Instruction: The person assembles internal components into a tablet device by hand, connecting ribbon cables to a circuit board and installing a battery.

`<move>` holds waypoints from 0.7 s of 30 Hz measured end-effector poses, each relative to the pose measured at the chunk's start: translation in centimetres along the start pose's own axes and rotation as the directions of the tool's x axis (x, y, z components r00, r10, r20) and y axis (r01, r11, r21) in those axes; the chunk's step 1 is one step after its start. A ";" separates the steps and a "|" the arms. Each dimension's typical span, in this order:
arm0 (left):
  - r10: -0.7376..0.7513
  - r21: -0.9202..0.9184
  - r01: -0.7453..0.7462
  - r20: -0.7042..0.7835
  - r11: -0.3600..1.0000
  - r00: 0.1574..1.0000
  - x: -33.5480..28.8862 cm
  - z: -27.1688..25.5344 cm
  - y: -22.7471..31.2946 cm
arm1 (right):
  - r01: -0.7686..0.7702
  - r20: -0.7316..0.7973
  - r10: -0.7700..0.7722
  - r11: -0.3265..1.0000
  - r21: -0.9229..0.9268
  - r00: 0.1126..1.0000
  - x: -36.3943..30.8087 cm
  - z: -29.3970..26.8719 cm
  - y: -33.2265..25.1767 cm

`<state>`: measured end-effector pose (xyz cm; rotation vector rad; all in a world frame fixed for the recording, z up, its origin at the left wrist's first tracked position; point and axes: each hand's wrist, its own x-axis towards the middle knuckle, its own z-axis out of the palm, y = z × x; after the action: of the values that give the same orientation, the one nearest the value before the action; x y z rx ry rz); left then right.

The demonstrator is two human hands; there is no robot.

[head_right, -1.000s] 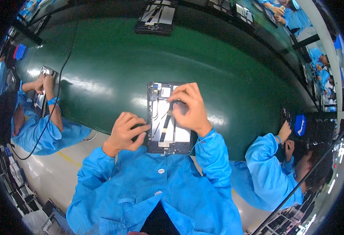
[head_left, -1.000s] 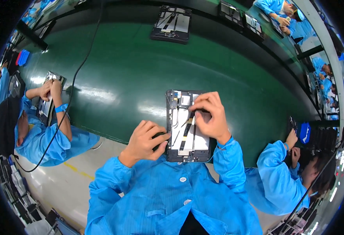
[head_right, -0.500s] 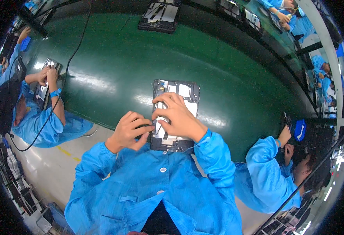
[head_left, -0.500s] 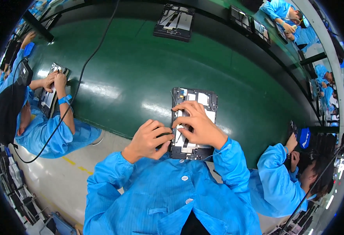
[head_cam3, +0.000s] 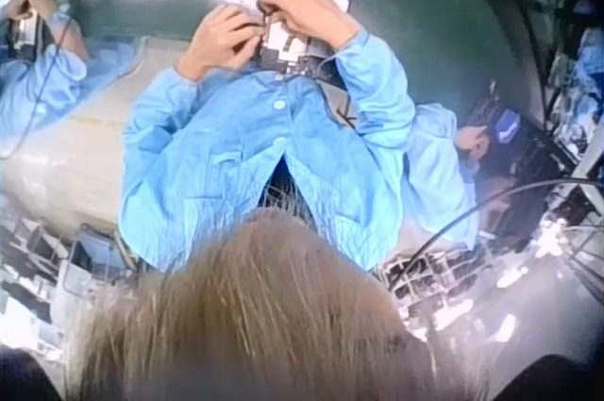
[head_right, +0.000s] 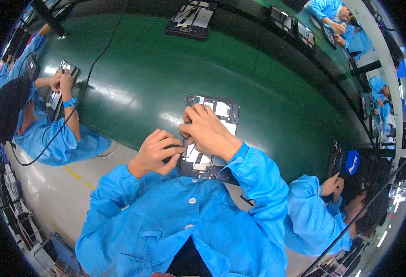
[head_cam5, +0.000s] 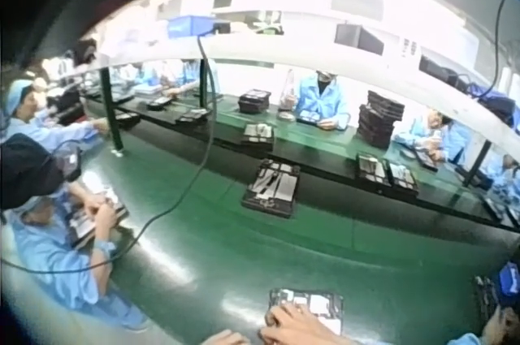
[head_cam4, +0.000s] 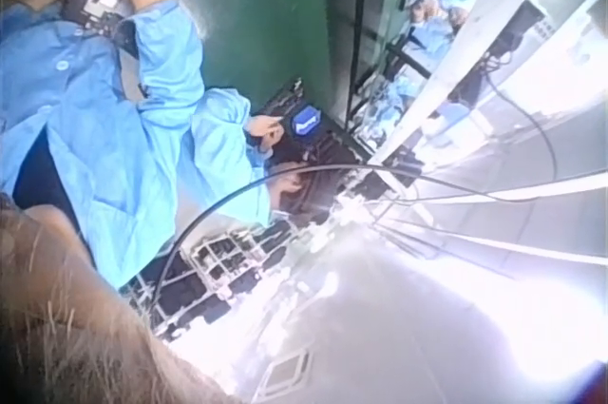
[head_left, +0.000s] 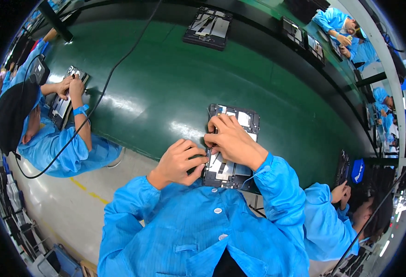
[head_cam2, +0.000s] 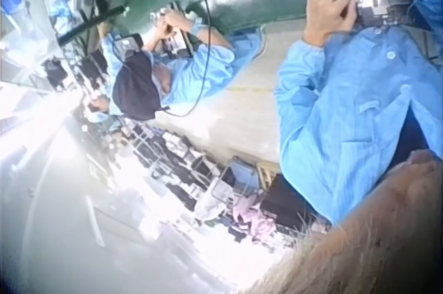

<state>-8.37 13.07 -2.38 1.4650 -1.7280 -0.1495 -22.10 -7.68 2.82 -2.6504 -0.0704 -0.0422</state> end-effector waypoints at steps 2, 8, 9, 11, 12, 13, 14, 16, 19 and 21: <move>0.001 -0.001 -0.001 -0.014 1.000 1.000 0.0 0.0 0.0 | 0.011 0.024 -0.010 1.000 -0.017 1.000 0.2 -0.2 -0.3; -0.016 -0.001 0.016 0.003 1.000 1.000 0.0 -0.3 0.3 | 0.024 0.112 -0.018 0.998 -0.051 0.994 0.3 -0.6 -0.6; -0.017 0.002 0.017 0.001 1.000 1.000 0.1 -0.3 0.3 | 0.044 0.096 -0.037 0.996 -0.072 0.995 0.2 -0.5 -0.5; 0.000 0.002 0.000 0.007 1.000 1.000 0.2 -0.3 0.2 | 0.065 0.080 -0.057 0.994 -0.092 0.995 0.1 -0.4 -0.5; -0.001 0.003 0.001 0.007 1.000 1.000 0.2 -0.4 0.2 | 0.069 0.054 -0.063 0.990 -0.120 0.997 -0.1 -0.3 -0.6; 0.016 -0.010 -0.016 0.008 1.000 1.000 0.2 -0.4 0.2 | 0.071 0.028 -0.068 0.986 -0.148 0.997 -0.3 -0.3 -0.7; 0.035 -0.023 -0.034 0.009 0.999 0.999 0.2 -0.5 0.2 | 0.071 0.027 -0.068 0.987 -0.147 0.997 -0.5 -0.3 -0.8; 0.053 -0.013 -0.053 0.008 0.998 0.999 0.1 -0.4 -0.1 | 0.098 -0.022 -0.104 0.975 -0.200 0.994 -0.8 -0.5 -0.9; 0.088 -0.005 -0.088 0.014 0.996 0.996 0.0 -0.3 -0.4 | 0.059 0.002 -0.060 0.982 -0.178 0.998 -2.0 -0.6 -1.0; 0.104 -0.008 -0.104 0.024 0.995 0.994 0.1 -0.2 -0.6 | 0.048 -0.009 -0.051 0.981 -0.186 0.999 -2.3 -0.7 -1.0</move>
<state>-7.75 12.91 -2.53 1.3693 -1.8175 -0.1183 -24.46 -7.23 3.77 -2.8345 -0.1339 -0.0869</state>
